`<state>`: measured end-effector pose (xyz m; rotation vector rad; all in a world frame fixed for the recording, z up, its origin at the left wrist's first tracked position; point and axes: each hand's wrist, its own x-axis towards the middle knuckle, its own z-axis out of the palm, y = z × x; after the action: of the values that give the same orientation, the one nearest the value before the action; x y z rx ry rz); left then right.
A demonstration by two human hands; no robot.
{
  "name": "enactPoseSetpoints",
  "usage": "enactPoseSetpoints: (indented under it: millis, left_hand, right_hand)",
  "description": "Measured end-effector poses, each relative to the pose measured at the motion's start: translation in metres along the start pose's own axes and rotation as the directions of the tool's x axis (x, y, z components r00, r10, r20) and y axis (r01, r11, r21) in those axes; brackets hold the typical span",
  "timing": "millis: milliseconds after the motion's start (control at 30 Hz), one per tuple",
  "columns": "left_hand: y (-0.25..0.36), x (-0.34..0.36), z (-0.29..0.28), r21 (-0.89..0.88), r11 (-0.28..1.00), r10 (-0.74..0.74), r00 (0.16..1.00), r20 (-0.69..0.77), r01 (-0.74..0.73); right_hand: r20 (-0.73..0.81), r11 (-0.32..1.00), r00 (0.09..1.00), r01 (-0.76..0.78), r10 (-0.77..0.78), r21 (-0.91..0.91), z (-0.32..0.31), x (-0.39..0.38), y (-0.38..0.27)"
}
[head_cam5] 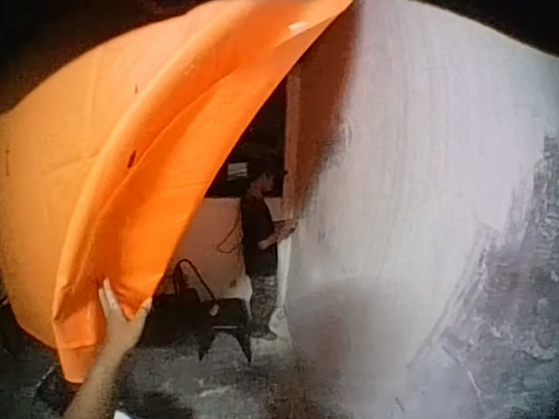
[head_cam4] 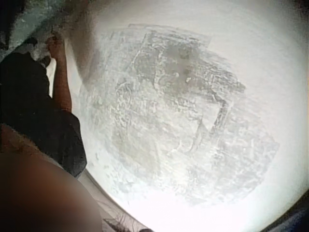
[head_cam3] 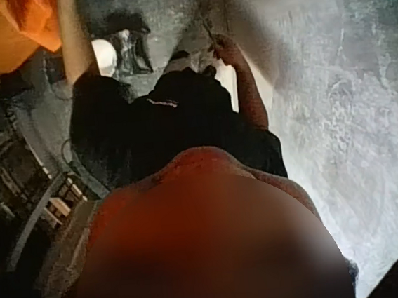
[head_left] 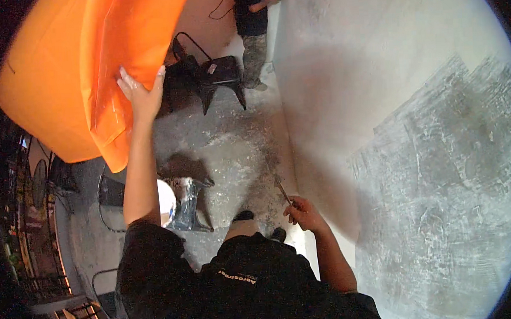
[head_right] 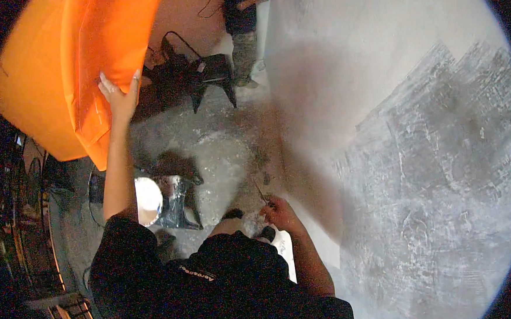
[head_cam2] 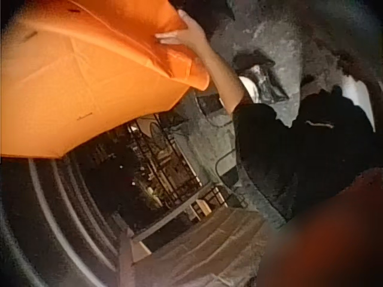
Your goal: The person applies patching compound to a wall with a putty knife, smoothing the compound over the surface.
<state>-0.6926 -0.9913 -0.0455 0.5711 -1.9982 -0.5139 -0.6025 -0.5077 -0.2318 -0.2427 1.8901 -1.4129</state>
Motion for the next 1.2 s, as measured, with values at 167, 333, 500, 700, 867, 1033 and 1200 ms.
enactPoseSetpoints:
  millis: [167, 333, 500, 700, 867, 1033, 1200]
  left_hand:
    - [0.011, -0.055, 0.097, -0.441, 0.887, 0.078, 0.898, 0.432, 0.135]
    - [0.101, -0.181, 0.136, -0.27, 0.791, 0.245, 0.12, 0.962, 0.549]
    - [0.202, -0.25, 0.158, -0.578, 0.539, 0.737, -0.012, 0.675, 0.612]
    - [0.291, -0.265, 0.094, -0.586, 0.384, 0.912, -0.193, 0.363, 0.714]
    - [0.298, -0.281, 0.068, -0.558, 0.34, 0.94, -0.283, 0.189, 0.757]
    - [0.32, -0.31, 0.046, -0.566, 0.333, 0.934, -0.345, 0.09, 0.754]
    - [0.364, -0.341, -0.001, -0.553, 0.163, 0.976, -0.217, -0.032, 0.817]
  right_hand:
    - [-0.294, 0.935, 0.947, 0.215, -0.129, 0.281, 0.022, 0.017, -0.022]
    - [-0.79, 0.914, 0.603, 0.373, -0.109, 0.158, -0.001, 0.013, -0.022]
    - [-0.991, 0.854, 0.126, 0.521, -0.051, 0.023, -0.028, -0.033, -0.083]
    - [-0.974, 0.975, -0.228, 0.211, -0.02, -0.07, -0.013, -0.095, -0.129]
    - [-0.834, 0.942, -0.441, -0.199, -0.331, -0.269, -0.01, -0.132, -0.103]
    - [-0.812, 0.944, -0.489, -0.239, -0.319, -0.227, -0.002, -0.161, -0.099]
    - [-0.773, 0.95, -0.552, -0.16, -0.312, -0.269, 0.002, -0.196, -0.099]
